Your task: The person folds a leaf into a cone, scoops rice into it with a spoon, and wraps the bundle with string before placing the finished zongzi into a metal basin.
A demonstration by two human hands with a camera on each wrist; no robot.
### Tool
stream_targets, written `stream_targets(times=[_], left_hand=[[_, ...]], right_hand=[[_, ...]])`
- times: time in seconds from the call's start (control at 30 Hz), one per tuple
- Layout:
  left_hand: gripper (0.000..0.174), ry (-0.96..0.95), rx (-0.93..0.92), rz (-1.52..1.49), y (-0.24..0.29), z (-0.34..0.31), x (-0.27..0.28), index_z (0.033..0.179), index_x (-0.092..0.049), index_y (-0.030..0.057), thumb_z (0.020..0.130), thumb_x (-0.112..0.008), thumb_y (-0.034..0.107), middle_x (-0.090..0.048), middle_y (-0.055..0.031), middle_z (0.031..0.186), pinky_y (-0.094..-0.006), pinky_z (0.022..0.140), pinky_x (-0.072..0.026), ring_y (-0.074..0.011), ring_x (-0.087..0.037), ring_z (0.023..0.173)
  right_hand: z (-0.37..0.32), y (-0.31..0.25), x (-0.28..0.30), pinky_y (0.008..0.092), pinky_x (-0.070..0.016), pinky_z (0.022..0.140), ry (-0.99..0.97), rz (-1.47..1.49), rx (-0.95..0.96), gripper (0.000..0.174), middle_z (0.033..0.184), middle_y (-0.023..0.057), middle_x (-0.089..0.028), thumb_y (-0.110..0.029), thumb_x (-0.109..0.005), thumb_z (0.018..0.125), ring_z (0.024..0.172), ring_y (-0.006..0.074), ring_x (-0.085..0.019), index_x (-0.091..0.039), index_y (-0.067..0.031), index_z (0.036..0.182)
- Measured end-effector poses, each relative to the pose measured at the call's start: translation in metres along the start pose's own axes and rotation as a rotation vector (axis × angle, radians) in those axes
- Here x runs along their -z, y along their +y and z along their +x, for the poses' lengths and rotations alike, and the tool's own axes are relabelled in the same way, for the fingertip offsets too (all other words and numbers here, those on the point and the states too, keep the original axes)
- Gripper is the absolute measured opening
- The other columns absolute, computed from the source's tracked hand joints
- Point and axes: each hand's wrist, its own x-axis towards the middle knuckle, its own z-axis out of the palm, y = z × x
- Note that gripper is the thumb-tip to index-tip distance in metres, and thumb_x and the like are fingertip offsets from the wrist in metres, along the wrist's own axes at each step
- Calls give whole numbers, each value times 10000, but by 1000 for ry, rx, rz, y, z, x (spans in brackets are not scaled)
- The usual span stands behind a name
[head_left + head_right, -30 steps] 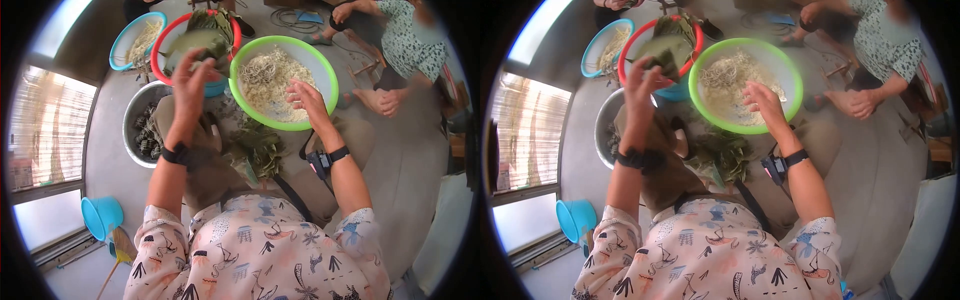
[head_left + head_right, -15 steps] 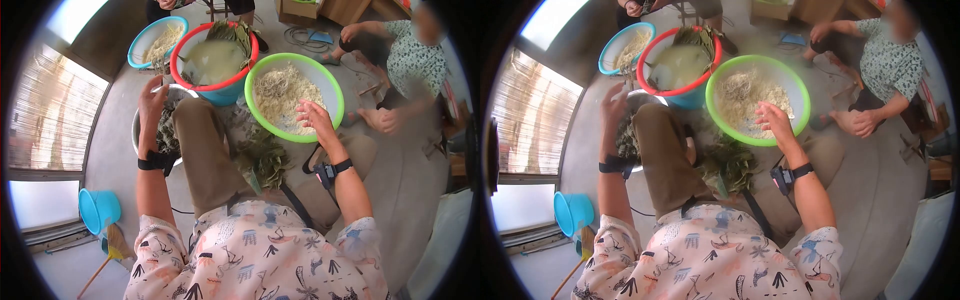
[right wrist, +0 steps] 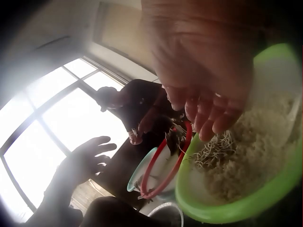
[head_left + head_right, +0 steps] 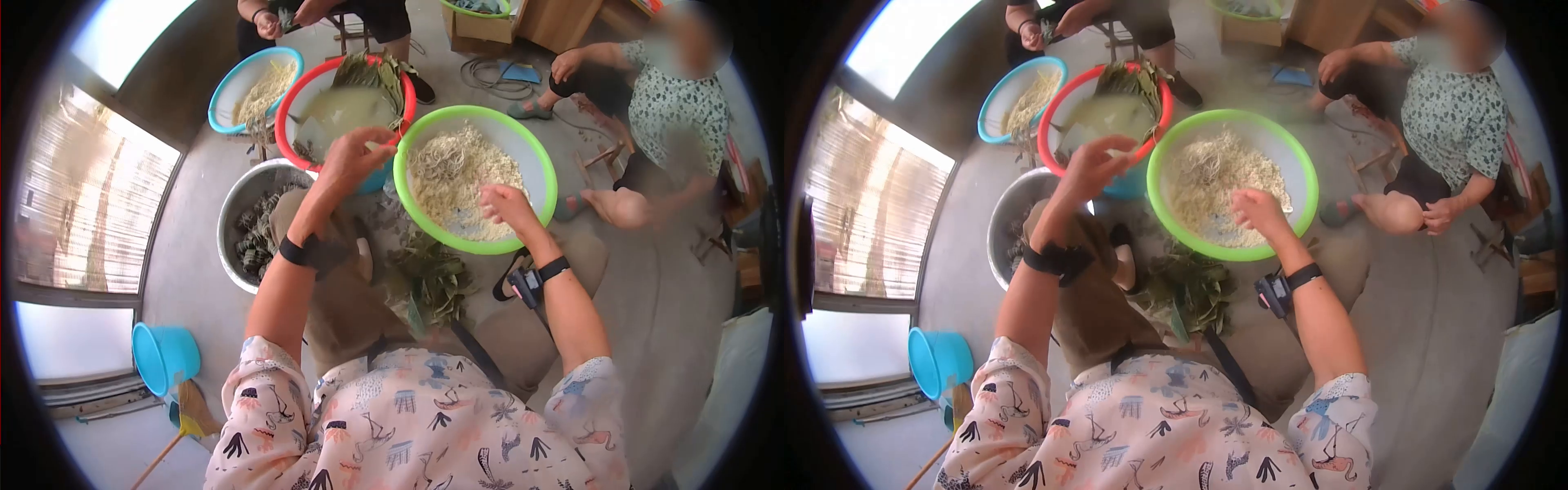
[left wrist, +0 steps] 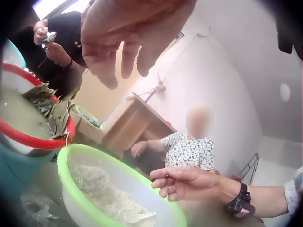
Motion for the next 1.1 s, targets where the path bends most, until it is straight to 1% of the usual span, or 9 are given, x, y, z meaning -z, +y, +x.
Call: stream_targets(times=[0.07, 0.2, 0.27, 0.37, 0.47, 0.6, 0.83, 0.93, 1.1], left_hand=[[299, -76, 16, 59, -5, 14, -6, 1086, -657, 14, 867, -663, 217, -690, -91, 948, -299, 643, -504, -156, -639, 664], [272, -115, 136, 56, -61, 29, -13, 1071, -665, 30, 867, -664, 209, -676, -57, 885, -287, 572, -496, -132, -636, 653], [288, -124, 250, -106, -62, 29, -13, 1086, -657, 23, 861, -661, 203, -671, -58, 868, -286, 572, -498, -130, -629, 642], [310, -175, 230, -36, -51, 20, -12, 1119, -643, 17, 864, -641, 192, -672, -62, 880, -285, 565, -503, -131, -634, 657], [329, -206, 191, -23, -43, 22, -22, 1141, -629, 11, 867, -625, 193, -674, -62, 904, -286, 550, -505, -136, -643, 680], [340, -324, 257, -31, -25, 20, -30, 1185, -613, 25, 901, -621, 212, -668, -68, 996, -277, 584, -521, -135, -653, 745], [316, -312, 212, 44, -23, 16, -46, 1105, -647, 7, 856, -663, 201, -688, -105, 920, -303, 613, -515, -162, -664, 679], [323, -335, 234, 45, -19, 10, -53, 1096, -649, 9, 848, -671, 214, -688, -118, 893, -315, 631, -516, -173, -665, 675], [345, -391, 133, 69, -38, 15, -69, 1091, -650, 4, 839, -685, 235, -685, -131, 840, -326, 633, -510, -194, -654, 666]], right_hand=[[10, 10, 0, 263, -500, 601, 70, -282, 111, 377, 908, 59, -659, -234, -596, 894, 674, 106, -623, -602, -21, 1205], [15, 26, -5, 283, -516, 604, 58, -214, 234, 375, 841, 88, -673, -227, -620, 871, 642, 123, -631, -617, -40, 1196], [0, 2, -7, 320, -525, 670, 146, -428, 290, 381, 879, 122, -691, -239, -623, 858, 696, 192, -662, -621, -39, 1183], [-17, -13, -21, 352, -517, 742, 89, -285, 120, 374, 911, 150, -691, -245, -619, 847, 789, 263, -671, -629, -50, 1166], [-13, -5, -29, 361, -509, 774, 117, -378, 165, 368, 921, 153, -690, -245, -620, 840, 853, 287, -663, -635, -53, 1154], [-13, -5, -37, 356, -508, 765, 40, -384, 175, 373, 925, 155, -689, -242, -622, 839, 853, 280, -664, -632, -48, 1157], [-14, -15, -46, 352, -513, 764, 3, -372, 214, 370, 929, 168, -688, -227, -629, 847, 858, 265, -669, -627, -38, 1164], [-12, -13, -54, 306, -522, 658, -6, -350, 159, 348, 846, 91, -675, -172, -629, 857, 700, 163, -664, -623, -21, 1171], [6, 20, -51, 314, -526, 652, 88, -402, 364, 315, 829, 105, -672, -189, -630, 863, 693, 174, -665, -640, -41, 1141]])
